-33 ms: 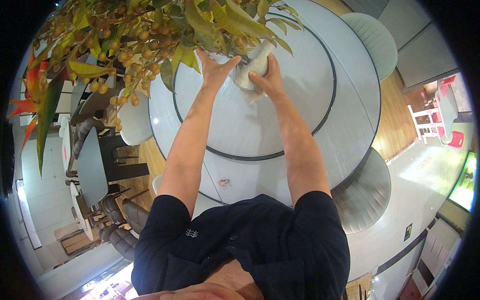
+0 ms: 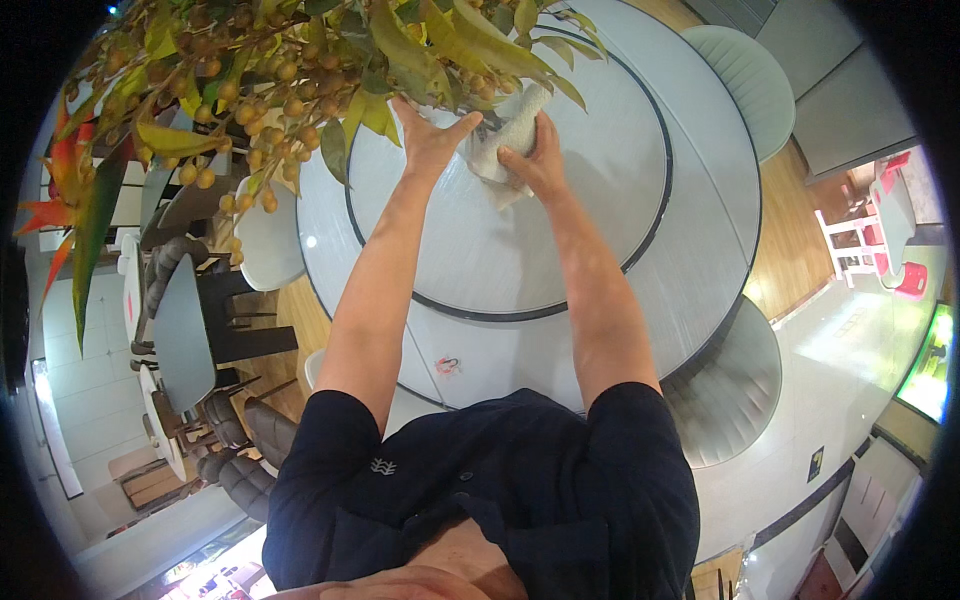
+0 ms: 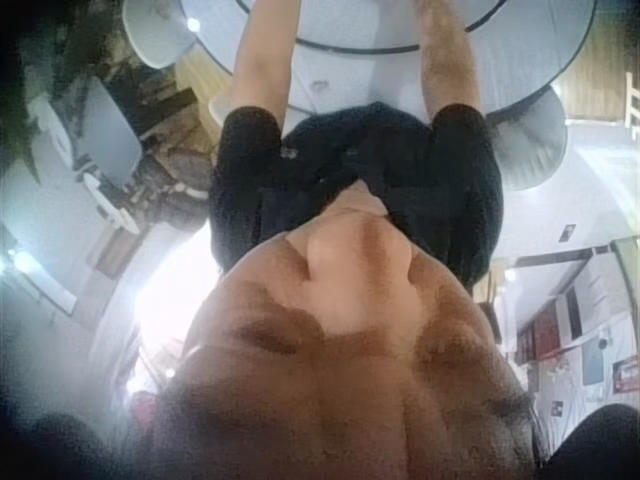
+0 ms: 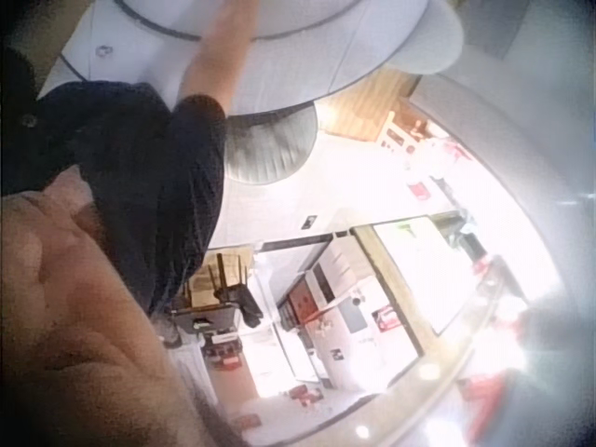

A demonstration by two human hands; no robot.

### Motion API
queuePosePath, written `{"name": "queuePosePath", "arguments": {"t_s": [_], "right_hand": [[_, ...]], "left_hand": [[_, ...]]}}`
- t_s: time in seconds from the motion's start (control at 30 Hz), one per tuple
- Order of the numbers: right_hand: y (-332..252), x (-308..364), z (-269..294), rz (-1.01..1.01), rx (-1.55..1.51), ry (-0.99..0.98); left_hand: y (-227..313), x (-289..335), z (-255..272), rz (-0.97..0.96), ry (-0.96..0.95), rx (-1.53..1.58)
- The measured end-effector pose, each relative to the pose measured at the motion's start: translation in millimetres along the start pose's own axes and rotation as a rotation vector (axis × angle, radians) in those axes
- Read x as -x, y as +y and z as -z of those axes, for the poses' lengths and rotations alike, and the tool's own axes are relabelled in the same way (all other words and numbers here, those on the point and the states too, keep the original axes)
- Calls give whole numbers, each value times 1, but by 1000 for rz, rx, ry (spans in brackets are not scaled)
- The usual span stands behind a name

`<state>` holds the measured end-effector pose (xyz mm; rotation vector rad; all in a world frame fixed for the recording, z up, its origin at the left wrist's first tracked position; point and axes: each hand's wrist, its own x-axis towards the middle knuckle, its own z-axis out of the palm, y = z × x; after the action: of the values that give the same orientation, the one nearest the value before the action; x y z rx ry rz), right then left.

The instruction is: The person wipes a round glass table top with a white cloth, including cleaning around the base and branches of a large floral arrangement in a vase.

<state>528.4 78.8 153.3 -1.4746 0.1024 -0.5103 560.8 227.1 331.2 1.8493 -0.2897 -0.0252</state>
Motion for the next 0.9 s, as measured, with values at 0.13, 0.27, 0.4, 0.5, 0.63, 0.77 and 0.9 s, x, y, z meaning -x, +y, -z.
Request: {"name": "queuePosePath", "arguments": {"t_s": [0.13, 0.27, 0.4, 0.5, 0.63, 0.77, 0.9], "right_hand": [[15, 15, -9, -98, 39, 46], [37, 21, -18, -91, 175, 117], [40, 22, -22, -112, 130, 116], [23, 27, -21, -174, 78, 104], [44, 24, -13, -187, 133, 121], [56, 23, -7, -223, -10, 110], [28, 27, -11, -286, -11, 34]], "left_hand": [[-3, -8, 4, -65, -23, 22], [-28, -23, 14, -62, -93, -72], [-71, -45, 24, -76, -190, -136], [-76, -50, 22, -7, -253, -120], [-100, -69, 27, -188, -272, -361], [-112, -84, 25, -311, -298, -413], [-103, -72, 33, -279, -311, -304]]}}
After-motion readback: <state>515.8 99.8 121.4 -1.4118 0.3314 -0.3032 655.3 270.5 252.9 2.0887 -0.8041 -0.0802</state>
